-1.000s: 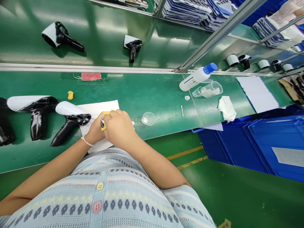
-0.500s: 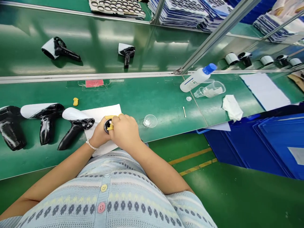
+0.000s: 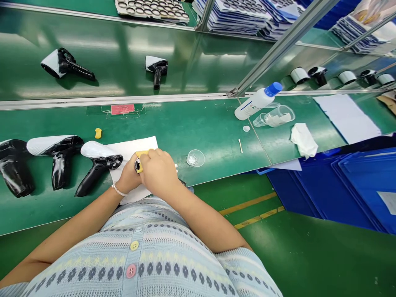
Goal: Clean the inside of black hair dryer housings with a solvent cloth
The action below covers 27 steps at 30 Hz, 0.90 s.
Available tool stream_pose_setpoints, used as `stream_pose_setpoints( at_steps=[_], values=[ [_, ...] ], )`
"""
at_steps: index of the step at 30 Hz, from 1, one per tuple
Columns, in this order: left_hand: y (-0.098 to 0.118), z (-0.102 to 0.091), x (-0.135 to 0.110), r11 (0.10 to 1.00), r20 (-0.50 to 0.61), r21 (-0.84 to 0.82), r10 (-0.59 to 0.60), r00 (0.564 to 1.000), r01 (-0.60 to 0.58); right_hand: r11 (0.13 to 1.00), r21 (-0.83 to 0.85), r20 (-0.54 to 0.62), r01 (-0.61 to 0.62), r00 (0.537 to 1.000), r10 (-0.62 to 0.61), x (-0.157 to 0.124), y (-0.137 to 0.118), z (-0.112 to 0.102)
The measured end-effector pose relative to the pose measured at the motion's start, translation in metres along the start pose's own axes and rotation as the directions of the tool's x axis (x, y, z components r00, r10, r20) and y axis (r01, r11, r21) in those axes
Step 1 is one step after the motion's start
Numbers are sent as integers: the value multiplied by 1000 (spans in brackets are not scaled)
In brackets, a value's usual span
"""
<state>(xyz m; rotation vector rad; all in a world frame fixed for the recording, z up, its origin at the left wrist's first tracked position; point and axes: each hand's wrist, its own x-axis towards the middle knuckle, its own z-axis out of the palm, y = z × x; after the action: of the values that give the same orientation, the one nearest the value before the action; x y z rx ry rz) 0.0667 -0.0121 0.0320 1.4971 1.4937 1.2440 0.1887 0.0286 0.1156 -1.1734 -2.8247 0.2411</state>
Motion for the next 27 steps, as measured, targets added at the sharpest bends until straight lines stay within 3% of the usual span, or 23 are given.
stream_pose_setpoints(
  at_steps=[4, 8, 11, 14, 16, 19, 23, 27],
  values=[
    [2, -1, 1, 999, 25, -43, -14, 1000, 15, 964, 20, 124, 266, 956, -266, 4, 6, -11],
    [1, 0, 1, 998, 15, -56, -12, 1000, 13, 927, 12, 75, 375, 924, -375, 3, 22, -15],
    [4, -5, 0, 996, -39, -79, 36, 999, -39, 906, 166, -83, 389, 921, -381, -5, 38, -17],
    [16, -14, -2, 996, -24, -51, 75, 997, -77, 821, 430, -321, 376, 914, -250, -15, 48, -19],
    [26, -19, -2, 995, 1, 7, 98, 995, -98, 768, 495, -422, 407, 885, -198, -19, 46, -18],
    [37, -24, 0, 986, 23, 106, 125, 992, -126, 797, 353, -497, 489, 820, -283, -18, 32, -16],
    [45, -39, 10, 960, 48, 208, 182, 982, -188, 857, 115, -552, 502, 750, -365, -14, 21, -18],
    [53, -81, 33, 927, 5, 298, 236, 972, -227, 824, 196, -580, 531, 741, -340, -21, 38, -10]
  ],
)
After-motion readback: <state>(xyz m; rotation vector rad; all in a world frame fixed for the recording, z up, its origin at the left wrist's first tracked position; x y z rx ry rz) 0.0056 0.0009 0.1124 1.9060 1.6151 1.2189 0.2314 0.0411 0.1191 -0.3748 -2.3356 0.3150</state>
